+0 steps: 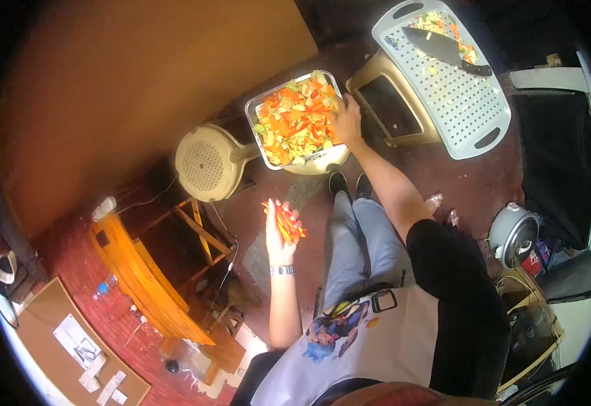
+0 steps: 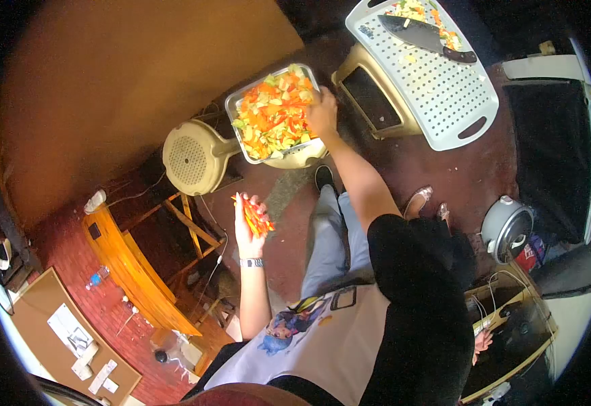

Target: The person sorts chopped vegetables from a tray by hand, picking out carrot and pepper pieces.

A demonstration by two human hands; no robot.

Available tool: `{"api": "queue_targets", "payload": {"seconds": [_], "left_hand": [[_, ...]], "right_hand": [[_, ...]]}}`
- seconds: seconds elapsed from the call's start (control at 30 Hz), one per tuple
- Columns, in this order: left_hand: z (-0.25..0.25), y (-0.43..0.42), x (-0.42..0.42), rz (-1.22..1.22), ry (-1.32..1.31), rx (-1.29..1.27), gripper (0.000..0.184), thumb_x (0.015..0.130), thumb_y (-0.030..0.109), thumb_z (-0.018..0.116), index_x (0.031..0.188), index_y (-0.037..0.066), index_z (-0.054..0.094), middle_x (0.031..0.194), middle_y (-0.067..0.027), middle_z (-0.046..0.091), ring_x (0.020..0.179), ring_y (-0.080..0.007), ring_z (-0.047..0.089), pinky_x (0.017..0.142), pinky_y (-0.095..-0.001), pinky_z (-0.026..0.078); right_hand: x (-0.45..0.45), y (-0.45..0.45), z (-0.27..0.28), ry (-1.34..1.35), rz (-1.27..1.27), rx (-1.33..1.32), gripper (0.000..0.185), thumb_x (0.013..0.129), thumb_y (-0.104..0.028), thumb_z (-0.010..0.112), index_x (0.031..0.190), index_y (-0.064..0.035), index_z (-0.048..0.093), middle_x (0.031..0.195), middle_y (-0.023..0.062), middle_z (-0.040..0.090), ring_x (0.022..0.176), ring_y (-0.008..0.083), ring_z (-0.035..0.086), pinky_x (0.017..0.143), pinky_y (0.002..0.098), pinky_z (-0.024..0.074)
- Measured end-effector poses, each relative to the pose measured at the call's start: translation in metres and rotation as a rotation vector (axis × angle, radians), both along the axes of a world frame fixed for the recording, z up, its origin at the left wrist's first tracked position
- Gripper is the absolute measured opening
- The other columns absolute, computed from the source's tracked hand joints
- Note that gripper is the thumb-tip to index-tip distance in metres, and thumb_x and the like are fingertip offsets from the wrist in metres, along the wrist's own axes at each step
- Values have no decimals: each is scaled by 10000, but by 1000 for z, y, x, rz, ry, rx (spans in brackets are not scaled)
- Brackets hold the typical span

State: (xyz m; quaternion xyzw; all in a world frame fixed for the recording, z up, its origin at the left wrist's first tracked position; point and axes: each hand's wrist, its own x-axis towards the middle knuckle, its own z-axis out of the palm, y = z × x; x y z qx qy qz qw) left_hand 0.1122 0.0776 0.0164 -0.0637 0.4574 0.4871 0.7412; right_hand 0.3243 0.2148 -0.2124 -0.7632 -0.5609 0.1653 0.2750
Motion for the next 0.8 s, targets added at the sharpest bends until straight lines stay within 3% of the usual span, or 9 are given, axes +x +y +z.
{"api": "queue_targets", "payload": {"seconds": [0.1, 0.2, 0.3, 0.33, 0.43, 0.47, 0.6, 0.7, 0.8], "left_hand": [[-16, 1, 1, 27, 5, -28, 186, 924, 331, 459, 884, 150, 467, 789, 7, 467, 625, -114, 443, 470, -203, 397], [-22, 1, 4, 23, -35, -21, 189, 921, 340, 462, 881, 156, 467, 792, 10, 464, 639, -111, 444, 471, -204, 406], [-36, 2, 5, 34, -41, -50, 188, 920, 339, 464, 883, 155, 468, 792, 11, 464, 646, -108, 445, 466, -200, 406], [-39, 2, 6, 37, -40, -58, 187, 920, 338, 464, 884, 154, 469, 792, 11, 464, 646, -107, 445, 465, -199, 407], [-46, 6, 9, 38, -51, -59, 185, 920, 335, 466, 888, 153, 470, 791, 10, 464, 646, -107, 446, 465, -197, 409], [-48, 7, 9, 31, -60, -58, 184, 920, 334, 468, 889, 152, 471, 792, 10, 465, 646, -108, 446, 466, -197, 409], [-57, 10, 11, 40, -85, -62, 200, 923, 333, 459, 917, 139, 508, 808, -2, 475, 650, -105, 433, 464, -184, 406], [-56, 13, 16, 40, -90, -79, 201, 925, 333, 454, 916, 138, 507, 808, -3, 473, 653, -106, 436, 462, -187, 411], [-58, 15, 18, 20, -76, -88, 192, 923, 328, 461, 917, 139, 498, 809, 1, 464, 653, -107, 436, 467, -188, 410]], "right_hand": [[-12, 29, 28, 19, 66, 118, 564, 767, -222, 572, 1268, -39, 388, 1266, 214, 363, 1198, 362, 327, 1005, 443, 288], [-37, 44, -11, -72, 55, -25, 602, 761, -276, 573, 1283, -54, 373, 1300, 199, 338, 1239, 343, 282, 1045, 459, 210], [-64, 31, 2, 97, 128, -127, 624, 748, -294, 578, 1286, -55, 369, 1336, 186, 294, 1280, 336, 213, 1058, 489, 152], [-76, 24, -6, 106, 127, -102, 616, 747, -238, 579, 1291, -49, 360, 1356, 177, 256, 1291, 350, 173, 1056, 506, 140], [-98, 16, -11, 26, 64, -3, 617, 718, -142, 598, 1275, -23, 361, 1314, 180, 305, 1243, 375, 242, 1041, 485, 190], [-102, 15, -10, 55, 78, -17, 599, 720, -73, 582, 1274, -29, 357, 1325, 193, 271, 1238, 398, 237, 1045, 472, 199], [-118, 13, -4, 96, 172, -41, 606, 742, -11, 526, 1312, -67, 328, 1327, 213, 264, 1257, 391, 218, 1048, 470, 212], [-120, 6, 3, 26, 251, -153, 530, 807, -59, 469, 1316, -43, 321, 1375, 180, 213, 1273, 363, 214, 1060, 453, 203], [-108, 2, 14, 39, 320, -180, 493, 792, -41, 482, 1277, -36, 390, 1367, 167, 262, 1269, 342, 238, 1038, 443, 247]]}}
